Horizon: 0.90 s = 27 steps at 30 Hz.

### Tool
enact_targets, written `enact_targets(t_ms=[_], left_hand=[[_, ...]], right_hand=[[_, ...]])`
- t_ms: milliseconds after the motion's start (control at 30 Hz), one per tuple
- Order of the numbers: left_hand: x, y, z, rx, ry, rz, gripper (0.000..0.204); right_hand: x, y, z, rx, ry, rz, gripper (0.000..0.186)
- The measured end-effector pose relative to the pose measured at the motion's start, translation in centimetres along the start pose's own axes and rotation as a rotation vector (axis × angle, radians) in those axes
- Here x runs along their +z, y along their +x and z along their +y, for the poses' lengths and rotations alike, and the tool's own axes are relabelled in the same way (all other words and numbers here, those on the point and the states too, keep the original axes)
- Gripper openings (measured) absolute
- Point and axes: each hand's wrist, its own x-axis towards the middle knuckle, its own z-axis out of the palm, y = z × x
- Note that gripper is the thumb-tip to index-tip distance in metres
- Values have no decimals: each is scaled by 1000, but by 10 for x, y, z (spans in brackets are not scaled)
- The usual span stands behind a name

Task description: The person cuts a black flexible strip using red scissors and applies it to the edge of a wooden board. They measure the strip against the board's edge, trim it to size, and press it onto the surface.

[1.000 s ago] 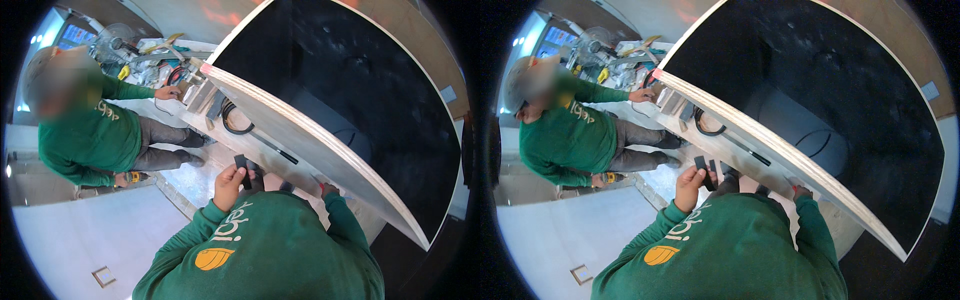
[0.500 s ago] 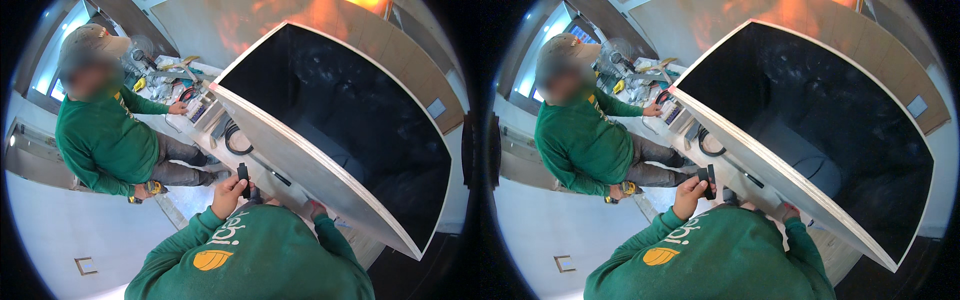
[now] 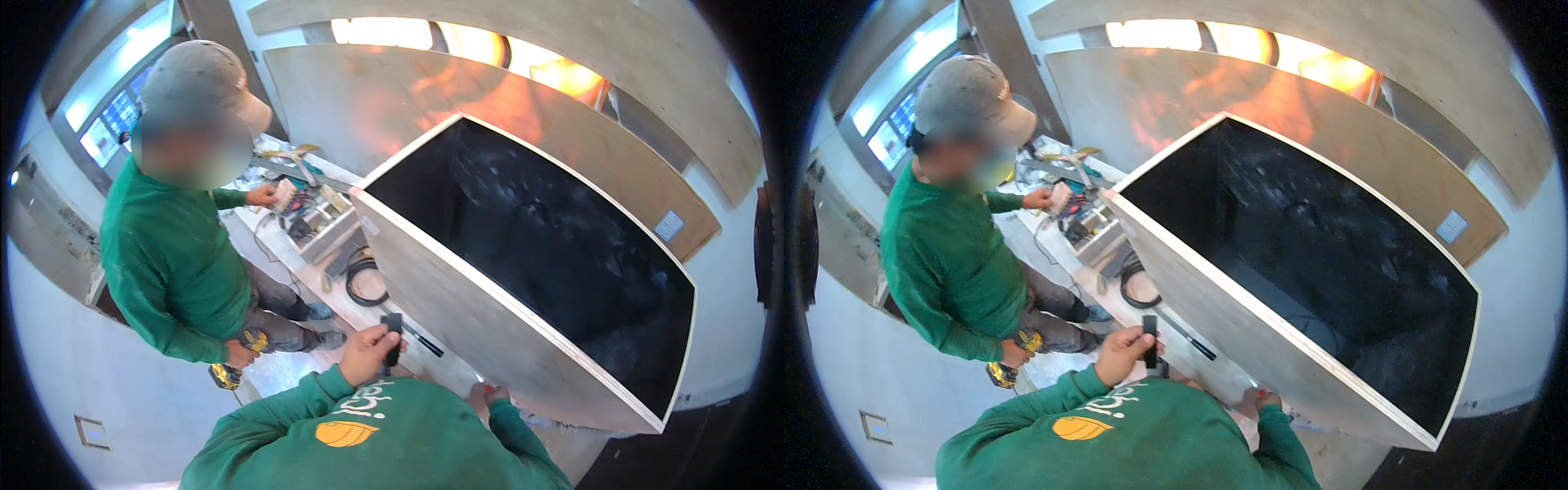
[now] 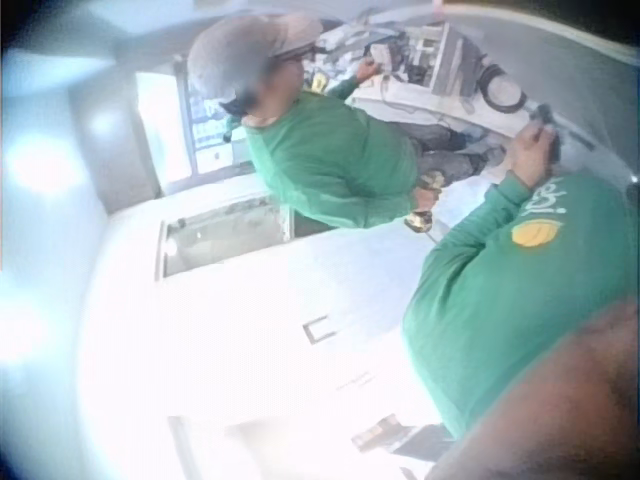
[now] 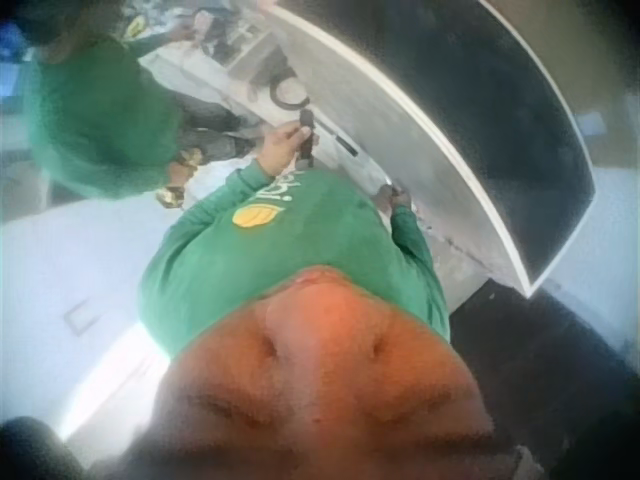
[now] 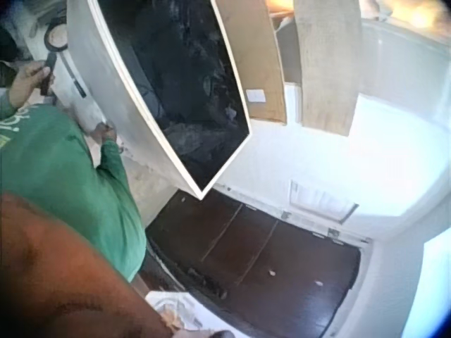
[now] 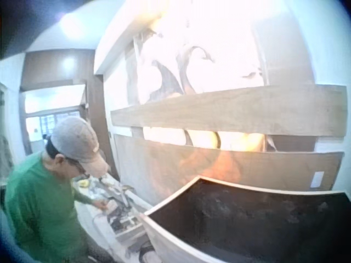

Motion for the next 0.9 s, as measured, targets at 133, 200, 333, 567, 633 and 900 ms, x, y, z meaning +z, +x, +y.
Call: enact_targets(t_ms=[133,200,333,567,633,900], left_hand=[[-2,15,7,77,83,-56,21],[5,26,21,117,51,-80,21],[19,20,49,203,-4,-62,20],[57,21,68,400,-22,-100,16],[71,14,79,459,-12,-93,18],[69,-1,90,769,274,-1,32]], right_hand=[[-17,-1,-52,-399,-252,-180,36],[-85,-65,-130,-338,-2,-189,25],[-169,-105,-188,-477,696,-423,19],[-308,-209,-327,-916,865,-414,34],[-302,-217,-342,-954,830,-336,33],[-292,-212,-351,-990,780,-276,29]])
